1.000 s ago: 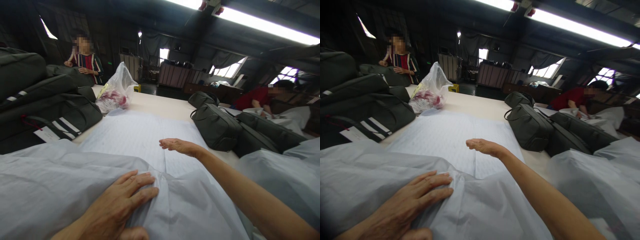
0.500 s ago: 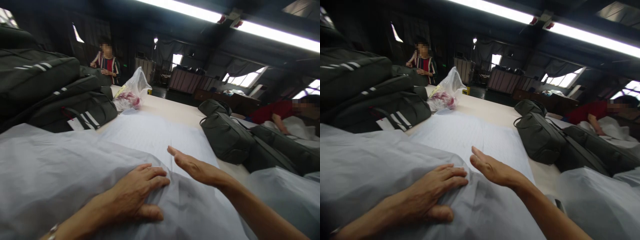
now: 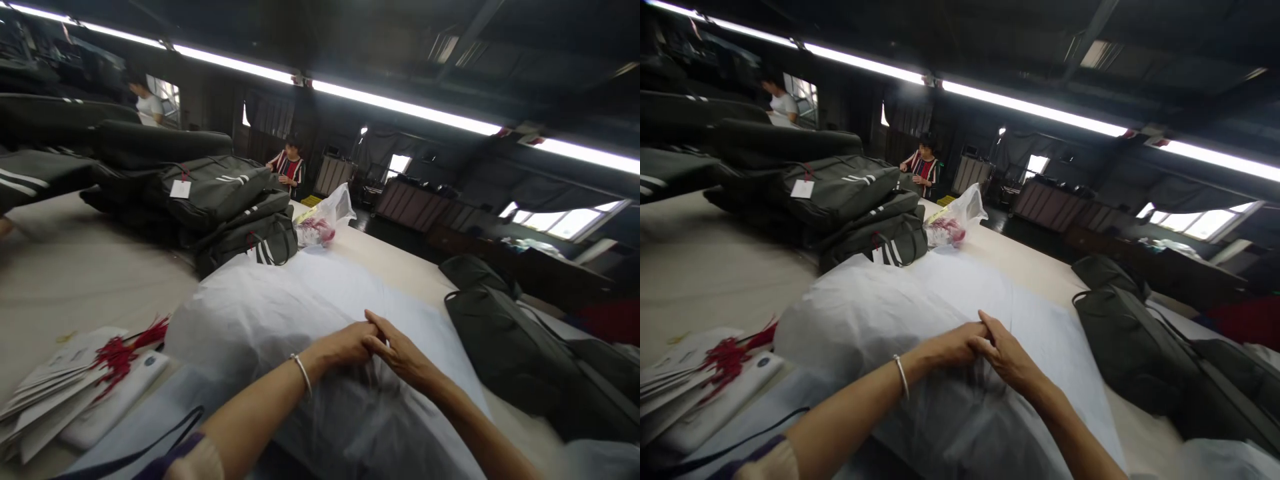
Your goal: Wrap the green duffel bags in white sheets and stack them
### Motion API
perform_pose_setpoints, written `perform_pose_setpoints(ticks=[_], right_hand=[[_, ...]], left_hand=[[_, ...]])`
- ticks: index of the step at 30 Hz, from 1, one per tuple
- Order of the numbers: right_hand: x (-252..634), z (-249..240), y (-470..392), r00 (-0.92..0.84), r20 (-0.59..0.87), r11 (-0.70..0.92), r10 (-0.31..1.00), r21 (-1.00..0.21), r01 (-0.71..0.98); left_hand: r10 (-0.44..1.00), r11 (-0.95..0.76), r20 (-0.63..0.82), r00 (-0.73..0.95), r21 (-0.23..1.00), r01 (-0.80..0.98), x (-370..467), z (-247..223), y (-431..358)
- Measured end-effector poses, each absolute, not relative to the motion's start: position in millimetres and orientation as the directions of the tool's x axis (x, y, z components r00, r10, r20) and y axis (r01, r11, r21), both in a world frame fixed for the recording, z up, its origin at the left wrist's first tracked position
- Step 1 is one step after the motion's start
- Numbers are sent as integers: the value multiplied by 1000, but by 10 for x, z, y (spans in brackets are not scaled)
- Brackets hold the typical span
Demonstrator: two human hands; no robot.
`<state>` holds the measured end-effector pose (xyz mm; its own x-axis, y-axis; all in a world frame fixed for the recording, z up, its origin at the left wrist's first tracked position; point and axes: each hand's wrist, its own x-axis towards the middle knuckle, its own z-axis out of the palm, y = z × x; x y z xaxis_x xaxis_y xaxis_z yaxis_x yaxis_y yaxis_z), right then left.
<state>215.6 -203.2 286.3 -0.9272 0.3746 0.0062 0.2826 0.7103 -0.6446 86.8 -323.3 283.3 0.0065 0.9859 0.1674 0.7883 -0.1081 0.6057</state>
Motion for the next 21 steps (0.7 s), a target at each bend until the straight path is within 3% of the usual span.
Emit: perform_pose_setpoints(ticks=[2,5,10,16,21], right_hand=[[2050,2786,-2140,-931,-38,660,363,-695,285],[1987,2657,-2224,-911,-103,686,400,-626,372],[1796,2697,-2377,-892,-53,704,450,-594,390],[1182,2806,-2721,-849,112,703,517,-622,345],[880,2797,-2751,-858,-2,572,514,-745,344]], left_hand=[[984,-58,170,-43,544,837,658,2907,-3437],[966,101,174,-192,431,897,151,3012,-3927],[926,328,78,-369,319,889,-765,3060,-4632],[937,320,6,-350,393,862,-1159,2850,-4666],[951,209,106,-291,474,855,-1190,2904,-4579]])
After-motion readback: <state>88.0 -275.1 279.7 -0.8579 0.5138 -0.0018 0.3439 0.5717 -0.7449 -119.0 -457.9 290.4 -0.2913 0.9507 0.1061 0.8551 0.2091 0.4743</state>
